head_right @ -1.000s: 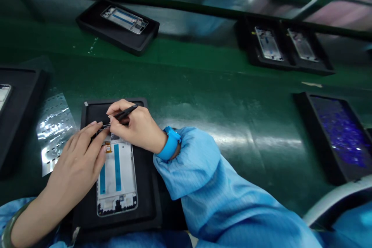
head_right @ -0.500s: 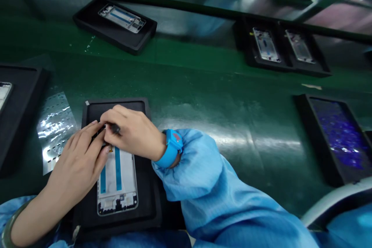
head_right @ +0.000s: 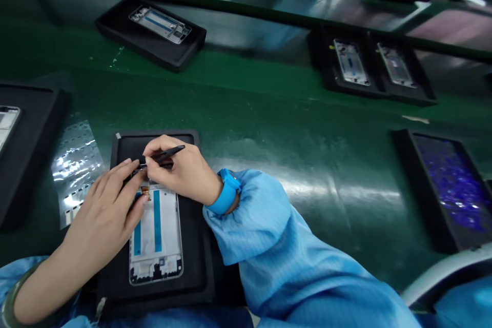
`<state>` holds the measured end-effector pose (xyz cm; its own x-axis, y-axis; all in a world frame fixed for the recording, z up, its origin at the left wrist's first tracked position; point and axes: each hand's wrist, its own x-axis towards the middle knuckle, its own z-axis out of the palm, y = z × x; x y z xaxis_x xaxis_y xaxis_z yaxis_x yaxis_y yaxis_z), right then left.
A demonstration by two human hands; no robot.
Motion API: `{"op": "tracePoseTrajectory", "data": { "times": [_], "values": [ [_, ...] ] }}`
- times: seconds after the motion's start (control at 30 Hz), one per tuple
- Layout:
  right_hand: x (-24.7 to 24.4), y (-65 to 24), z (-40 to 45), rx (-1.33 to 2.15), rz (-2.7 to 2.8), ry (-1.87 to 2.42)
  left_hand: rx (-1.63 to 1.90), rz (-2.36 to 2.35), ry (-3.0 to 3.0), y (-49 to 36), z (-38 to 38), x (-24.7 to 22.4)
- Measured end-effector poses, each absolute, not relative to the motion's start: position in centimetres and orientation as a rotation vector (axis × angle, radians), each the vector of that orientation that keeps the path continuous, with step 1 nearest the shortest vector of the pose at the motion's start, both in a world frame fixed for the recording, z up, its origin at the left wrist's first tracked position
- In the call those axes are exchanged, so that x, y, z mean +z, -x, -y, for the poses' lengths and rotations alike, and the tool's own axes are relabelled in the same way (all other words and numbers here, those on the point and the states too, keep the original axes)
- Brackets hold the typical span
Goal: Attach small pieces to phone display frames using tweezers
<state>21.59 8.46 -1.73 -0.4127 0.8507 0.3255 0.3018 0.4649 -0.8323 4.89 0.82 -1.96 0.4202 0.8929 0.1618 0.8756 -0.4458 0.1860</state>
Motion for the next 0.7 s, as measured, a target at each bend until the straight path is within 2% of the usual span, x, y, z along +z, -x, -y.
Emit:
{"op": "tracePoseTrajectory", "data": {
  "times": [0.7],
  "values": [
    [-2.19, -21.35, -8.29, 0.745, 2.057, 0.893, 0.356, -1.635, -2.578, -4.90, -0.72, -2.16]
  ]
}}
